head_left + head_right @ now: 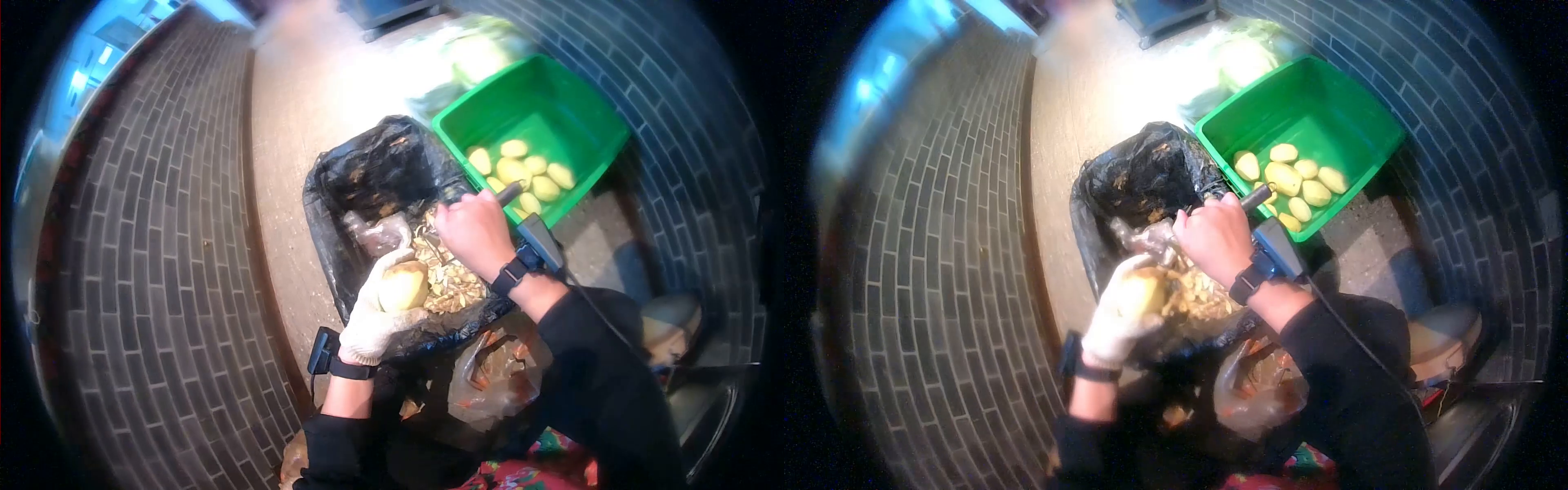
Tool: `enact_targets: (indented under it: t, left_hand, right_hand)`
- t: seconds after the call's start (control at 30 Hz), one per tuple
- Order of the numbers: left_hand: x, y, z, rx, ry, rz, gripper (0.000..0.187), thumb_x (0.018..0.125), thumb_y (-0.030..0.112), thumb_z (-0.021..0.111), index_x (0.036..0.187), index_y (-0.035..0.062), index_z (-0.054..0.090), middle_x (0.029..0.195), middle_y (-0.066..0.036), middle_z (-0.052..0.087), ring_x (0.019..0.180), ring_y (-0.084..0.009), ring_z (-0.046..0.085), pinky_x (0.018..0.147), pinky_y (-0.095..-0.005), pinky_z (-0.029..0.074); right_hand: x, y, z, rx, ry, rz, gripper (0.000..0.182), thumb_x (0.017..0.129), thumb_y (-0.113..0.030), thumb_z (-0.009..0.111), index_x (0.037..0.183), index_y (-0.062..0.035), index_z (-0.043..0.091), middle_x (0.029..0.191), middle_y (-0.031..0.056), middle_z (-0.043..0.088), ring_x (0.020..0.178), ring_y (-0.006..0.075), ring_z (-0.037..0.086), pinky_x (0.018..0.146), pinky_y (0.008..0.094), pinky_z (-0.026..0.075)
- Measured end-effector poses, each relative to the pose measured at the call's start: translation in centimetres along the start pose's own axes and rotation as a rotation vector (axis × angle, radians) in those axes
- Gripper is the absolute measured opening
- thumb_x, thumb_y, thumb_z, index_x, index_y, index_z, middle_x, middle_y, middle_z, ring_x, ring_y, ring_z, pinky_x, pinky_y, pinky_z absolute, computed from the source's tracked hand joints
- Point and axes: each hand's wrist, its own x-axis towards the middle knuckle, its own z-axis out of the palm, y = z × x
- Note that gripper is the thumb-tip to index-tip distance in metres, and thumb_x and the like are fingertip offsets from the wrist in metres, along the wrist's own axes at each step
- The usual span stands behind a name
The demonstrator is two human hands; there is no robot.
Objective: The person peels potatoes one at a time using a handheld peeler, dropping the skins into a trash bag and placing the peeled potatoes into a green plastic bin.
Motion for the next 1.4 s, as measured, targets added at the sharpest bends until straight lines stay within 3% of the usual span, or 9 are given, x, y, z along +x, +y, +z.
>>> enact_targets:
  t: [0.03, 0.23, 0.43, 0.53, 0.67, 0.8, 1.03, 1.27, 1.4]
  left_hand:
    - [-0.1, 0.5, 0.2, -0.164, 0.010, -0.048, 0.080, 0.067, -0.002, 0.084, 0.139, 0.0057, 0.050, 0.127, -0.004, 0.059, 0.116, -0.0157, 0.056, 0.102, -0.0308, 0.045]
    - [0.8, -0.7, 0.1, -0.031, 0.074, -0.100, 0.076, 0.066, -0.003, 0.082, 0.135, 0.0068, 0.053, 0.124, -0.004, 0.061, 0.115, -0.0155, 0.057, 0.102, -0.0303, 0.046]
    - [0.3, 0.1, -0.1, 0.166, 0.047, -0.045, 0.071, 0.064, -0.003, 0.080, 0.130, 0.0069, 0.056, 0.121, -0.005, 0.061, 0.113, -0.0156, 0.058, 0.101, -0.0302, 0.046]
    - [-0.1, 0.9, 0.3, 0.038, 0.015, 0.024, 0.073, 0.062, -0.003, 0.081, 0.129, 0.0080, 0.056, 0.119, -0.004, 0.062, 0.114, -0.0156, 0.057, 0.101, -0.0299, 0.045]
    - [0.9, -0.3, -0.4, 0.537, 0.136, 0.024, 0.066, 0.068, 0.008, 0.083, 0.128, 0.0075, 0.056, 0.117, -0.012, 0.065, 0.109, -0.0230, 0.063, 0.096, -0.0336, 0.050]
    - [1.0, -0.4, 0.4, 0.666, 0.188, -0.088, 0.063, 0.072, 0.021, 0.082, 0.129, 0.0091, 0.056, 0.112, -0.019, 0.069, 0.104, -0.0347, 0.068, 0.089, -0.0402, 0.054]
    - [0.8, 0.3, 1.0, 0.804, 0.178, -0.161, 0.060, 0.072, 0.021, 0.080, 0.127, 0.0096, 0.058, 0.109, -0.020, 0.069, 0.103, -0.0381, 0.067, 0.088, -0.0430, 0.054]
    - [0.1, 0.6, 0.2, 0.732, 0.083, 0.071, 0.060, 0.068, 0.011, 0.079, 0.125, 0.0093, 0.059, 0.117, -0.017, 0.066, 0.109, -0.0375, 0.063, 0.092, -0.0411, 0.052]
    - [0.0, 0.8, 0.1, 0.852, 0.135, 0.194, 0.069, 0.069, 0.006, 0.076, 0.134, 0.0106, 0.054, 0.119, -0.017, 0.064, 0.110, -0.0379, 0.062, 0.093, -0.0419, 0.051]
  right_hand:
    - [0.2, -0.3, -0.8, 0.085, 0.014, 0.021, 0.040, 0.092, -0.018, 0.055, 0.054, -0.0081, 0.060, 0.059, 0.0083, 0.062, 0.064, 0.0265, 0.058, 0.070, 0.0413, 0.042]
    - [0.5, -2.8, -2.9, 0.341, 0.042, -0.058, 0.040, 0.092, -0.017, 0.056, 0.053, -0.0083, 0.059, 0.059, 0.0070, 0.061, 0.067, 0.0265, 0.058, 0.070, 0.0408, 0.042]
    - [-0.2, -0.5, -0.8, 0.048, -0.064, -0.027, 0.042, 0.093, -0.018, 0.054, 0.053, -0.0080, 0.059, 0.057, 0.0079, 0.061, 0.066, 0.0265, 0.059, 0.072, 0.0427, 0.042]
    - [0.3, -0.6, -1.8, 0.131, -0.072, 0.078, 0.043, 0.093, -0.019, 0.054, 0.052, -0.0072, 0.059, 0.056, 0.0092, 0.061, 0.066, 0.0275, 0.059, 0.072, 0.0440, 0.042]
    - [0.8, -2.7, -3.4, 0.286, 0.091, -0.038, 0.040, 0.091, -0.017, 0.057, 0.052, -0.0077, 0.058, 0.057, 0.0090, 0.060, 0.064, 0.0286, 0.057, 0.070, 0.0426, 0.042]
    - [-0.1, -4.0, -2.6, 0.316, 0.126, -0.149, 0.032, 0.084, -0.013, 0.064, 0.053, -0.0101, 0.058, 0.059, 0.0035, 0.059, 0.065, 0.0225, 0.056, 0.069, 0.0393, 0.042]
    - [-1.2, -4.3, -1.9, 0.322, 0.122, -0.186, 0.030, 0.082, -0.012, 0.065, 0.053, -0.0093, 0.060, 0.059, 0.0027, 0.060, 0.066, 0.0207, 0.057, 0.070, 0.0389, 0.042]
    - [-0.2, -1.3, -1.2, -0.068, -0.041, -0.108, 0.033, 0.087, -0.012, 0.057, 0.055, -0.0082, 0.061, 0.060, 0.0064, 0.062, 0.066, 0.0241, 0.059, 0.070, 0.0415, 0.042]
    - [0.3, -2.2, -2.8, 0.139, -0.042, -0.075, 0.036, 0.090, -0.014, 0.055, 0.055, -0.0090, 0.060, 0.060, 0.0054, 0.063, 0.066, 0.0230, 0.059, 0.070, 0.0404, 0.042]
